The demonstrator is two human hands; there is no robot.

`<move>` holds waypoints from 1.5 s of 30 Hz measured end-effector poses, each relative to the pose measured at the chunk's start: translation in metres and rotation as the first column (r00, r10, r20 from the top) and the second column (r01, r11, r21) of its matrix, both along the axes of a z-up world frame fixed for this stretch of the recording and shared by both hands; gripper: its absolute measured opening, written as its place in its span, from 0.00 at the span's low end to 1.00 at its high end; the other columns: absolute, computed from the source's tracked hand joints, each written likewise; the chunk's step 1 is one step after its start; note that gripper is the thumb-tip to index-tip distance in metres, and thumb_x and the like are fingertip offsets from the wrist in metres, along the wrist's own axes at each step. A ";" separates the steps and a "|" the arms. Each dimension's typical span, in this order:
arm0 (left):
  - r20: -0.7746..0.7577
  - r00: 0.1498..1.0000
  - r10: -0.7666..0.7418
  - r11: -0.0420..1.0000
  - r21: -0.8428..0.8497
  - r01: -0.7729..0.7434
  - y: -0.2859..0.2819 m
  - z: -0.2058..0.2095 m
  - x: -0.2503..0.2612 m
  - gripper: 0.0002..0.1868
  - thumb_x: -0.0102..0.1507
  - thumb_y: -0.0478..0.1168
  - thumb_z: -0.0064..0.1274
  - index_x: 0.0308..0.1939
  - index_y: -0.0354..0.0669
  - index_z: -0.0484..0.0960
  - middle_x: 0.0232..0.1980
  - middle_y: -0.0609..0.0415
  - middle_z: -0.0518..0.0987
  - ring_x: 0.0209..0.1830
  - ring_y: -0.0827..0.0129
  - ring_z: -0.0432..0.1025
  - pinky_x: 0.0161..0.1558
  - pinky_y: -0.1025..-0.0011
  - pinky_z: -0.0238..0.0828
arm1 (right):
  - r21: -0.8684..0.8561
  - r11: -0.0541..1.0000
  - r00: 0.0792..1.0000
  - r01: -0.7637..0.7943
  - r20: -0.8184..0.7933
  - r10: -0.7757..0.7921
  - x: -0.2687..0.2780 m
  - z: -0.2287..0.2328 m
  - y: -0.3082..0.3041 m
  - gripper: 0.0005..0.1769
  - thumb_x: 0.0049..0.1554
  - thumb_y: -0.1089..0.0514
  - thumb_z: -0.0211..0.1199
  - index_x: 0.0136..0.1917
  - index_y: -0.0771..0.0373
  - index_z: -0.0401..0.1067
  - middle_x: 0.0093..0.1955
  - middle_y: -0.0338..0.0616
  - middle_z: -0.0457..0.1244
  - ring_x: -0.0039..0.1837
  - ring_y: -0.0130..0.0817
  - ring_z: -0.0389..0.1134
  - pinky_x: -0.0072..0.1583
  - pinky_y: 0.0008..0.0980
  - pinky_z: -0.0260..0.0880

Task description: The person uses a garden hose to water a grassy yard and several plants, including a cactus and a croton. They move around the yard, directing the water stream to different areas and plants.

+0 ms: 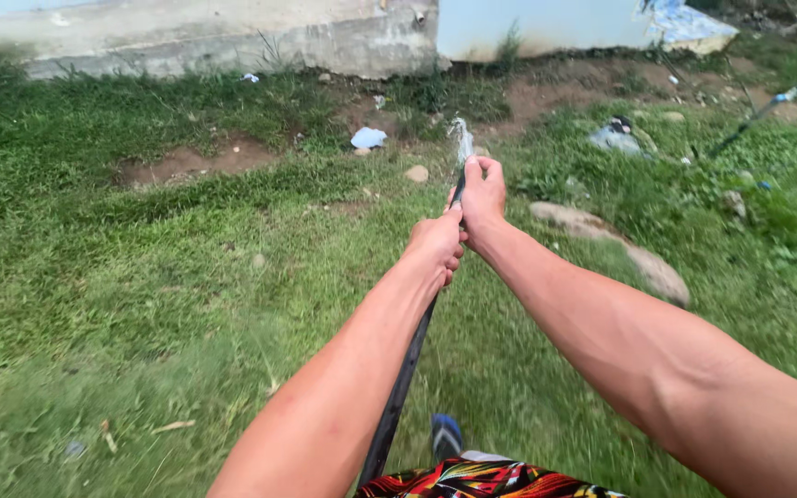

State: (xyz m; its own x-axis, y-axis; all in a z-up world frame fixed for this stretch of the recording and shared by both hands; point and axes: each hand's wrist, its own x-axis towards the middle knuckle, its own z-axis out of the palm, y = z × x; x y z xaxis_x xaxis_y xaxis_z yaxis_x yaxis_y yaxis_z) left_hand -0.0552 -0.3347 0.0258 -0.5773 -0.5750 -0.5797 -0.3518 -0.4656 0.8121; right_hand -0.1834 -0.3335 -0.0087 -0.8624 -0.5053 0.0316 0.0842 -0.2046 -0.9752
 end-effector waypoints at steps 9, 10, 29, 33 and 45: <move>-0.102 0.992 0.077 0.996 -0.041 -0.082 -0.083 0.021 -0.088 0.27 0.67 0.65 0.44 0.30 0.45 0.72 0.17 0.61 0.61 0.10 0.75 0.50 0.15 0.70 0.43 | -0.156 0.979 0.990 -0.128 0.035 0.135 -0.093 0.021 -0.099 0.13 0.67 0.47 0.52 0.61 0.52 0.59 0.29 0.44 0.60 0.25 0.34 0.60 0.26 0.37 0.61; -0.121 0.988 0.092 0.994 -0.042 -0.097 -0.090 0.024 -0.096 0.27 0.67 0.64 0.45 0.30 0.45 0.72 0.17 0.60 0.61 0.10 0.74 0.50 0.15 0.70 0.43 | -0.156 0.979 0.991 -0.128 0.026 0.134 -0.102 0.024 -0.108 0.13 0.67 0.47 0.52 0.61 0.53 0.59 0.29 0.44 0.60 0.25 0.34 0.60 0.26 0.36 0.61; -0.048 0.996 0.072 0.992 -0.104 -0.076 -0.240 -0.017 -0.195 0.30 0.67 0.66 0.45 0.26 0.45 0.72 0.16 0.60 0.61 0.10 0.73 0.52 0.14 0.69 0.43 | -0.093 0.994 0.995 -0.055 0.073 0.062 -0.202 -0.029 -0.258 0.13 0.67 0.47 0.52 0.60 0.53 0.59 0.30 0.45 0.61 0.26 0.34 0.61 0.26 0.37 0.61; -0.140 0.976 0.168 0.966 -0.172 -0.191 -0.268 0.003 -0.228 0.29 0.66 0.61 0.49 0.24 0.40 0.74 0.16 0.57 0.67 0.10 0.71 0.55 0.14 0.67 0.46 | -0.149 0.985 0.995 -0.090 0.035 0.096 -0.222 0.001 -0.286 0.13 0.67 0.46 0.50 0.59 0.54 0.58 0.28 0.47 0.59 0.24 0.36 0.59 0.25 0.38 0.59; -0.102 0.979 0.176 0.959 -0.205 -0.194 -0.278 0.002 -0.212 0.32 0.68 0.64 0.46 0.24 0.39 0.76 0.19 0.57 0.68 0.14 0.72 0.58 0.17 0.69 0.49 | -0.055 0.996 0.993 -0.072 -0.098 0.066 -0.218 -0.010 -0.305 0.11 0.68 0.48 0.50 0.59 0.55 0.61 0.29 0.43 0.60 0.26 0.32 0.61 0.26 0.34 0.59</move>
State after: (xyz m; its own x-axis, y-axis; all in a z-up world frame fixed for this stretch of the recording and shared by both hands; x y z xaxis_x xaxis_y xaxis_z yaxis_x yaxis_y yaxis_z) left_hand -0.2672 -0.6125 0.0283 -0.4898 -0.7811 -0.3873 -0.2040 -0.3292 0.9220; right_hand -0.4014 -0.6380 -0.0190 -0.8172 -0.5583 0.1434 0.0070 -0.2583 -0.9660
